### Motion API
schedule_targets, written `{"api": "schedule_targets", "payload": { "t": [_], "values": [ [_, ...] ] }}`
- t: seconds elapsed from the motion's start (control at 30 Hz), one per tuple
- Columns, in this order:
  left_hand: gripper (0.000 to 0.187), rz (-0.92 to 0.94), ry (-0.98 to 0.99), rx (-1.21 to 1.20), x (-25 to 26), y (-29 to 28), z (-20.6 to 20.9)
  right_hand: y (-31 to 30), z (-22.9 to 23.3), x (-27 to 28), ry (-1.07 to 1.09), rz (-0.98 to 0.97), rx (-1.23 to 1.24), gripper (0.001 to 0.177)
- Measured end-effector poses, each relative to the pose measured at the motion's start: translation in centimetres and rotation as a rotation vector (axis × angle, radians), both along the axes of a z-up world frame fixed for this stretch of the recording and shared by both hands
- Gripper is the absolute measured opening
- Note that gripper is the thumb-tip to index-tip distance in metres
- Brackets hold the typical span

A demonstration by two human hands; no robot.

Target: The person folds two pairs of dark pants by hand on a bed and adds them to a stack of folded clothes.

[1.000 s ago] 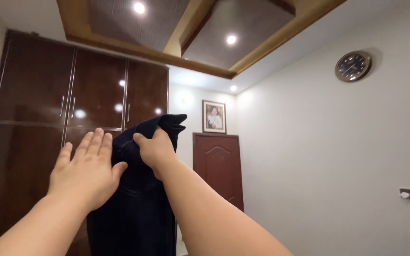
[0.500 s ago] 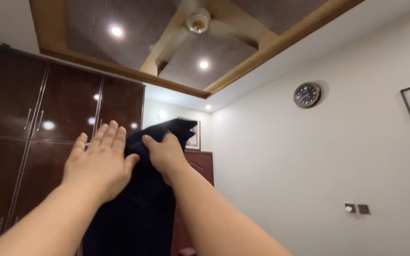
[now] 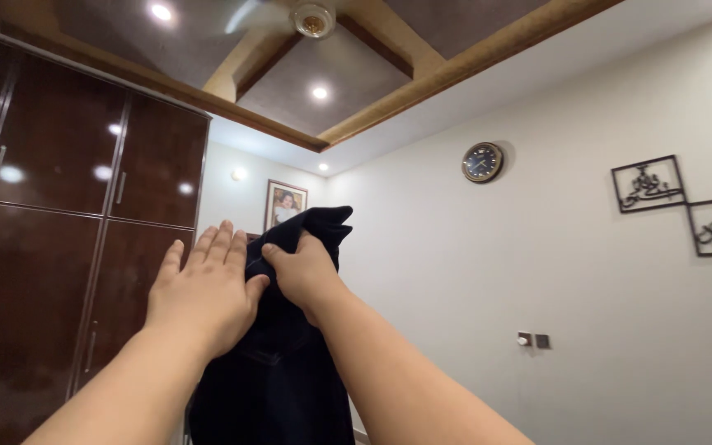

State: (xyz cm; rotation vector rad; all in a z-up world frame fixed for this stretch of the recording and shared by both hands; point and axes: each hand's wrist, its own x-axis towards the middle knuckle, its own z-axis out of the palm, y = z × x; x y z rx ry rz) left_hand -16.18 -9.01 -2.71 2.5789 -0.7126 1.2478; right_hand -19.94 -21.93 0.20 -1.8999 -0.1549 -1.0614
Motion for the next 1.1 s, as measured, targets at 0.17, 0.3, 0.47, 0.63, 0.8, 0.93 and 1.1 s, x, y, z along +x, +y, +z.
{"api": "schedule_targets", "payload": {
  "t": [0.17, 0.3, 0.47, 0.63, 0.8, 0.93, 1.1],
  "values": [
    [0.072, -0.075, 0.019, 0.032, -1.3, 0.4, -1.9, 0.7, -2.2, -1.9, 0.027, -0.093, 0.001, 0.043],
    [0.072, -0.081, 0.054, 0.104, -1.9, 1.4, -1.9, 0.8, -2.5, -2.0, -0.009, -0.248, -0.070, 0.040],
    [0.074, -0.092, 0.051, 0.147, -2.3, 1.7, -2.9, 2.4, -3.1, -4.8, 0.059, -0.275, 0.066, 0.040],
    [0.072, -0.144, 0.078, 0.155, -3.1, 0.7, -3.8, 1.6, -3.8, -6.4, 0.103, -0.329, 0.098, 0.040],
    [0.075, -0.171, 0.018, 0.179, -2.4, -1.2, -4.4, 0.2, -3.9, -7.1, 0.053, -0.354, 0.086, 0.042],
    [0.077, -0.216, 0.012, 0.150, -2.8, -3.0, -4.1, -2.1, -3.6, -7.5, 0.046, -0.428, 0.037, 0.044],
    [0.072, -0.247, -0.014, 0.158, -3.7, -6.0, -3.9, -5.0, -2.6, -9.0, 0.078, -0.448, -0.038, 0.046]
  ]
}}
